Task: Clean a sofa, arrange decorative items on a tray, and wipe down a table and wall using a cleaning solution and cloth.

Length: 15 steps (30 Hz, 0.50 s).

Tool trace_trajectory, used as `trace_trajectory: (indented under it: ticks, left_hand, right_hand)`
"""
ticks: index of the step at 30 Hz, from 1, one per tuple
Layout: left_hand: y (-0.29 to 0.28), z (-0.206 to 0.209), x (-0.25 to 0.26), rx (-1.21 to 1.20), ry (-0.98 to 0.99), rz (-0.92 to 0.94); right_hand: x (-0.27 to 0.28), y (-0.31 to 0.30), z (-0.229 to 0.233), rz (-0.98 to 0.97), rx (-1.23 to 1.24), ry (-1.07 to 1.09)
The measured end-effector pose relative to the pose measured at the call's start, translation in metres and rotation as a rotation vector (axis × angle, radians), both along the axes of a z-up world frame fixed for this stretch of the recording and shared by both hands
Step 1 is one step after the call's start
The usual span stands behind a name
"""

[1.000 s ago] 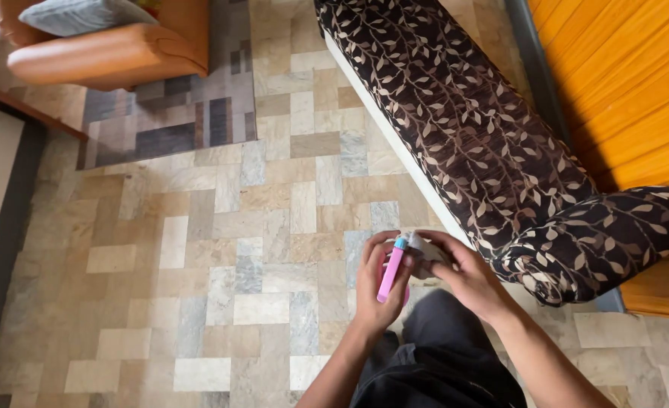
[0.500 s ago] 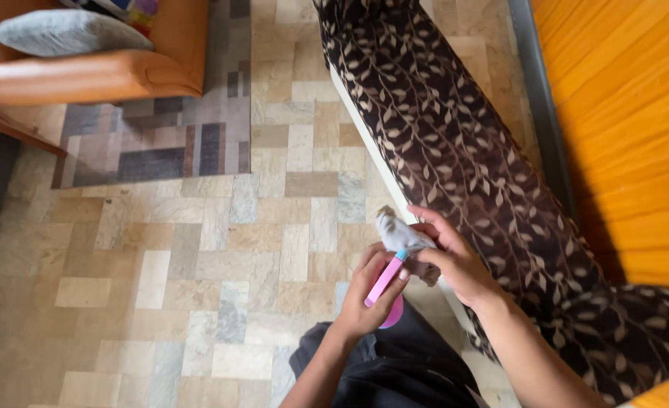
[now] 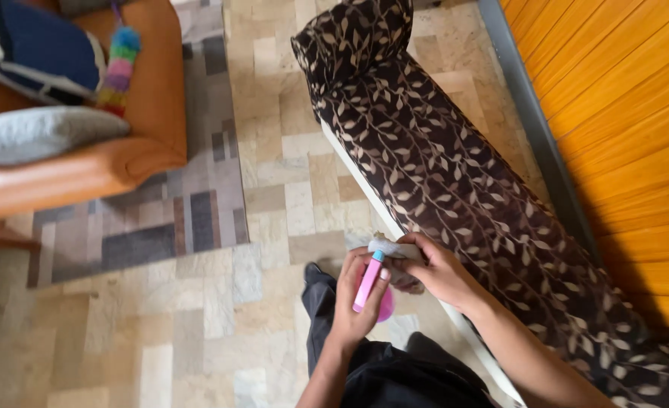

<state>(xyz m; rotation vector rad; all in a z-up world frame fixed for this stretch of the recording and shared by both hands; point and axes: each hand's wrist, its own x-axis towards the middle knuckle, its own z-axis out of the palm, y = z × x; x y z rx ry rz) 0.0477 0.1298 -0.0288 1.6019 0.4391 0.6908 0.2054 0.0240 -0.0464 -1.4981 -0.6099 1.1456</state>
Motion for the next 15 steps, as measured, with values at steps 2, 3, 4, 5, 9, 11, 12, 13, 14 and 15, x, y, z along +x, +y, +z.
trace_trajectory:
  ticks: [2,3,4,5,9,11,12,13,14,15]
  left_hand:
    - [0.040,-0.009,0.013,-0.004,0.016,-0.039]
    - [0.059,-0.013,0.019,-0.014,0.030,-0.057]
    - [0.081,-0.009,0.024,-0.011,0.036,-0.079]
    - [0.103,-0.007,0.030,0.042,0.037,-0.097]
    - [0.173,-0.010,0.064,0.113,-0.026,-0.148]
    - [0.196,-0.026,0.081,0.122,-0.008,-0.179]
    - [0.211,-0.034,0.096,0.155,-0.018,-0.186]
    - [0.221,-0.031,0.105,0.153,-0.012,-0.196]
    - [0.228,-0.028,0.114,0.152,-0.023,-0.218]
    - [0.235,-0.025,0.124,0.150,-0.035,-0.240]
  right_hand:
    - [0.010,0.037,-0.022,-0.064,-0.086,-0.095]
    - [0.014,0.054,-0.033,-0.106,-0.182,-0.190]
    - [0.017,0.072,-0.038,-0.127,-0.181,-0.182]
    - [0.019,0.089,-0.044,-0.189,-0.112,-0.154]
    - [0.018,0.156,0.032,-0.337,-0.283,-0.269]
    - [0.015,0.171,0.023,-0.275,-0.254,-0.269]
    - [0.020,0.182,0.019,-0.199,-0.194,-0.297]
    - [0.021,0.189,0.006,-0.207,-0.197,-0.289]
    - [0.021,0.194,-0.007,-0.155,-0.194,-0.356]
    - [0.022,0.199,-0.020,-0.102,-0.190,-0.421]
